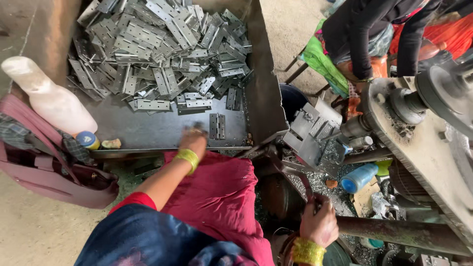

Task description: The person repeatedly picks metal hinge pieces from a bin, places them into a press machine, and operates the lever to process them. Finished pieces are dropped into a collection area below. The task is performed continuously throughout the clip.

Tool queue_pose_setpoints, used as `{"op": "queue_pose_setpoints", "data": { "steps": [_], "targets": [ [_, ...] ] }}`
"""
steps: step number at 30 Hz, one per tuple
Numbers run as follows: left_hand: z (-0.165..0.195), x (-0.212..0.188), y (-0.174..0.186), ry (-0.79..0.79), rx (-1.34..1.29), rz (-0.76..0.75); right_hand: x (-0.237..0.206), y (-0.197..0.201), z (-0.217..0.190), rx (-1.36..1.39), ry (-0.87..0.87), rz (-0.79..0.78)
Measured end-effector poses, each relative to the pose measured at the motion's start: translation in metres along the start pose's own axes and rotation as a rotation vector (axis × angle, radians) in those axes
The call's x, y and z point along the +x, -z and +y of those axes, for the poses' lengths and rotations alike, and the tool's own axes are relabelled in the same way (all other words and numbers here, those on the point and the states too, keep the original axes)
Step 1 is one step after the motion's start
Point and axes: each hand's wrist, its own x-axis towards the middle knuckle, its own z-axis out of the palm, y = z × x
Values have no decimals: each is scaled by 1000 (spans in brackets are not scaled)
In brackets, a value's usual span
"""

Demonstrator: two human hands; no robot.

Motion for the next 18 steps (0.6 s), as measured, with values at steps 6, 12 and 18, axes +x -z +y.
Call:
{"op": "queue_pose_setpoints", "data": {
  "steps": [6, 12, 18],
  "targets": [
    [-42, 103, 25, 258, 2, -15, 43, 30, -53, -257, 62, 159],
    [-53, 164, 30, 245, -110, 196, 75, 38, -82, -295, 21, -25],
    [-52, 128, 4, 81, -59, 71, 71, 19, -79, -298, 107, 166]
  ]
}}
